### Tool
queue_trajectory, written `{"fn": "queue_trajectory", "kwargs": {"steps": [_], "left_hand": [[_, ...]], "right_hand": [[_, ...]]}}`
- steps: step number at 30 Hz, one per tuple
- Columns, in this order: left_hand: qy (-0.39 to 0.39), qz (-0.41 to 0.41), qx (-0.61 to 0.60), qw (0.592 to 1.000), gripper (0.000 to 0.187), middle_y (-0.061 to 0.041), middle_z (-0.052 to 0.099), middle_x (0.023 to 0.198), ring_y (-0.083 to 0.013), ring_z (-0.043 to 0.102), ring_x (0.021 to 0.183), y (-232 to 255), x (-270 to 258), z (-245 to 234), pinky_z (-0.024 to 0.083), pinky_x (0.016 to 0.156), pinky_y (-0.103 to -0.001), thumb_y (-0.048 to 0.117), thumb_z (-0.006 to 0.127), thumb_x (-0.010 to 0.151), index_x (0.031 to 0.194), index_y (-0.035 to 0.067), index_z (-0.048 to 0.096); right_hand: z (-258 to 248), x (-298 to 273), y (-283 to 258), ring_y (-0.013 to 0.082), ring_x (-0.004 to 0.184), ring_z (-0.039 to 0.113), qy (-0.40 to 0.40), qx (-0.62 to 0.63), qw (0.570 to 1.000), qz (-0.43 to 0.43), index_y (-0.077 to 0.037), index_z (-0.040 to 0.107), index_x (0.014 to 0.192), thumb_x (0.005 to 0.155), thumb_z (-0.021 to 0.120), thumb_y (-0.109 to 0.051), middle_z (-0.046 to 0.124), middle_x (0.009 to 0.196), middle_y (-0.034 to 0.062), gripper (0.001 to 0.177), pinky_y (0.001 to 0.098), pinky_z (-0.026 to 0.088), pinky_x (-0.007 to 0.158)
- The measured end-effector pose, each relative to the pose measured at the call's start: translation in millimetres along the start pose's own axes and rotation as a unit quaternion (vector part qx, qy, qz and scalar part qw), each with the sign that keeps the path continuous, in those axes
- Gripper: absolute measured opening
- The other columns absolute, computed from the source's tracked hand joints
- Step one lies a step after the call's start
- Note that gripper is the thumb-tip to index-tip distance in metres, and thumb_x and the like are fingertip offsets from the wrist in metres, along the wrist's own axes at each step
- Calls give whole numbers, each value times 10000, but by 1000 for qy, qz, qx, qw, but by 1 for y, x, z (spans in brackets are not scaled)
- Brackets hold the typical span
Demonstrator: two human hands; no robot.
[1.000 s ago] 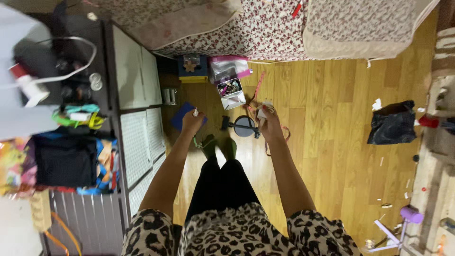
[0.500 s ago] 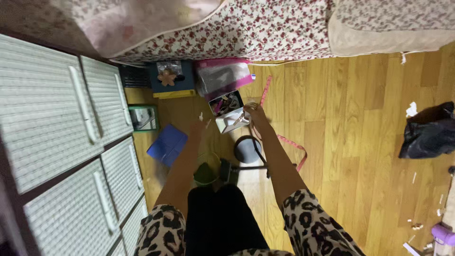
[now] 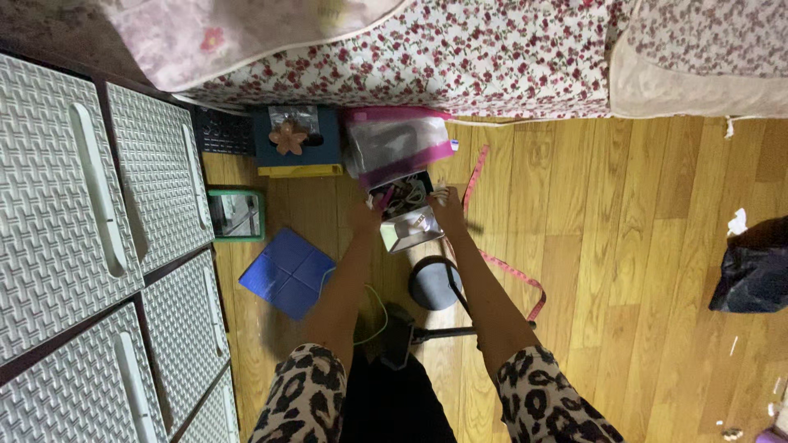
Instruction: The person picks up a glue gun, an extension cord, a blue folder, a box, and various small craft supplies from the floor and surfaces, then places them into a pink zippered bag and other storage bins.
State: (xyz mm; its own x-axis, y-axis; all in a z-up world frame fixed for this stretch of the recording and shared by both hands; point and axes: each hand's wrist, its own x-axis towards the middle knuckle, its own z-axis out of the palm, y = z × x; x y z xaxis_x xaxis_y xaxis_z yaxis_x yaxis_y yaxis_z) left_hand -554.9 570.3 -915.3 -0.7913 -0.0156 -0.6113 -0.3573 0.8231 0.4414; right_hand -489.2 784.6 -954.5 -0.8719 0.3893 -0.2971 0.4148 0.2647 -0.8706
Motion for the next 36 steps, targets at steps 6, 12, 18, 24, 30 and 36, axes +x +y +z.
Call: {"fn": "queue_trajectory", "kwargs": {"steps": [6, 12, 18, 24, 30, 36], "left_hand": [[-6, 8, -1, 1000, 547, -240, 732, 880, -398, 726, 849, 3, -7, 4, 554, 725, -493, 518, 694, 872, 936, -23, 747], [0, 11, -12, 1000, 592, -256, 730, 891, -410, 726, 859, 18, -19, -4, 555, 730, -500, 545, 689, 881, 946, -41, 740], [6, 0, -35, 999, 638, -272, 729, 903, -423, 727, 870, 7, -49, -39, 557, 735, -507, 573, 685, 891, 956, -60, 734], [42, -69, -79, 994, 684, -288, 727, 915, -435, 728, 881, 11, -129, -119, 559, 739, -514, 601, 680, 900, 966, -78, 727], [204, -90, -179, 958, 642, -326, 717, 956, -484, 692, 984, 65, -279, -283, 542, 835, -534, 567, 721, 838, 1020, -49, 713], [274, -152, -308, 898, 643, -314, 708, 1012, -480, 693, 995, 89, -406, -416, 544, 826, -514, 463, 781, 821, 1199, -31, 619]], "right_hand": [[17, 5, -12, 328, 1025, 667, -12, -129, 991, 31, -5, 550, 1193, 857, 781, -310, 677, 1094, 183, 509, 415, 528, 883], [39, 0, -54, 357, 1042, 664, -51, -116, 989, 71, -9, 562, 1201, 838, 774, -350, 655, 1129, 206, 541, 438, 527, 883], [-11, -27, -97, 382, 1052, 615, -24, -181, 983, 15, 18, 557, 1232, 866, 835, -317, 624, 1131, 237, 569, 443, 486, 885], [-72, -53, -194, 239, 971, 689, -108, -47, 989, 85, -3, 628, 1139, 861, 829, -341, 736, 1029, 95, 482, 380, 529, 891], [-93, -92, -353, 197, 878, 622, -218, 27, 967, 128, -45, 589, 1228, 829, 814, -315, 680, 1005, 54, 532, 368, 513, 767], [-75, -132, -497, 116, 953, 642, -302, 51, 952, 17, -33, 581, 1234, 858, 799, -266, 687, 1078, 35, 493, 275, 519, 818]]}}
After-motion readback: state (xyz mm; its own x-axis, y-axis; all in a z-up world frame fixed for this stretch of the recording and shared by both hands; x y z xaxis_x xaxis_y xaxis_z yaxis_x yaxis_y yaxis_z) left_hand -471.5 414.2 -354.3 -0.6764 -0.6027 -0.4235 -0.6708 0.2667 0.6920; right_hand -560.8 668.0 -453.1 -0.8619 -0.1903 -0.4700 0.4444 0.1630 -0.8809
